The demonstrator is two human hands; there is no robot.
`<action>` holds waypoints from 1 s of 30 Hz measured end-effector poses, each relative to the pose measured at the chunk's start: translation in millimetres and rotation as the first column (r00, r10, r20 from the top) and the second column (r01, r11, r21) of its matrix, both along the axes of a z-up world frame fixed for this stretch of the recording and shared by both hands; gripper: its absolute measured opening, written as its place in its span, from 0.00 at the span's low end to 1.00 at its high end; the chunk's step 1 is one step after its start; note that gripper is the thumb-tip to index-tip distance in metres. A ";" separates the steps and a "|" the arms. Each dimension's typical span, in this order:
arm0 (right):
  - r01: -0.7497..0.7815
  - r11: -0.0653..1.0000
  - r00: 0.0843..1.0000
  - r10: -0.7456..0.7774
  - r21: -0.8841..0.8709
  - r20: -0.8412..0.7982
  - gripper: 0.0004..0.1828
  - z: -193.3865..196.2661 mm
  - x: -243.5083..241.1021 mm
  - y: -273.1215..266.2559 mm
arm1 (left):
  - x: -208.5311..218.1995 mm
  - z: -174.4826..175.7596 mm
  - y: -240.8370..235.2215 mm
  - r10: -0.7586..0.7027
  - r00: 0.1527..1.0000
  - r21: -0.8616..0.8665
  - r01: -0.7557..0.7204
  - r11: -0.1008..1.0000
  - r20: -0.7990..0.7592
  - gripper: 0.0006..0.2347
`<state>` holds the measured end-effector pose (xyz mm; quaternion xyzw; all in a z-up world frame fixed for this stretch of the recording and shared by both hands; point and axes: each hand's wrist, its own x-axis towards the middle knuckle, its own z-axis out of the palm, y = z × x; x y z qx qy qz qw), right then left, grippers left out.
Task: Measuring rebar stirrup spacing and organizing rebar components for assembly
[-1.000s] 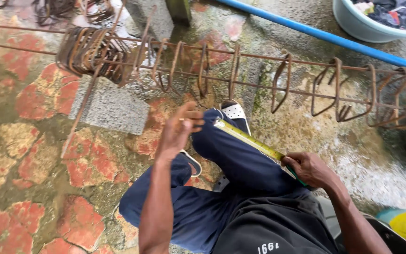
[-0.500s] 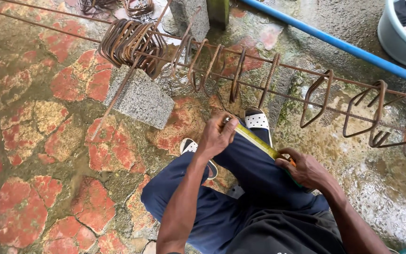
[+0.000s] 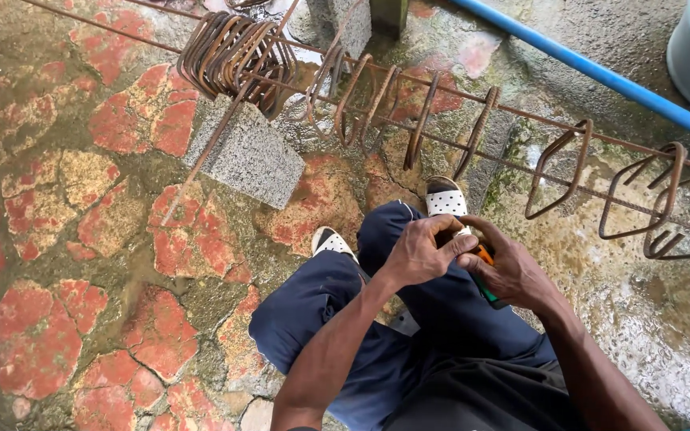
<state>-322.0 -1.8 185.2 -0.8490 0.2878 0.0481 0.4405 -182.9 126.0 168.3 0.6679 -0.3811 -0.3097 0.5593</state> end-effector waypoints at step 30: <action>0.207 0.962 0.859 -0.266 0.179 0.437 0.35 -34.7 -14.4 -8.1 | -16.8 -26.1 -0.9 -0.369 0.839 -0.184 0.321 0.929 -0.400 0.37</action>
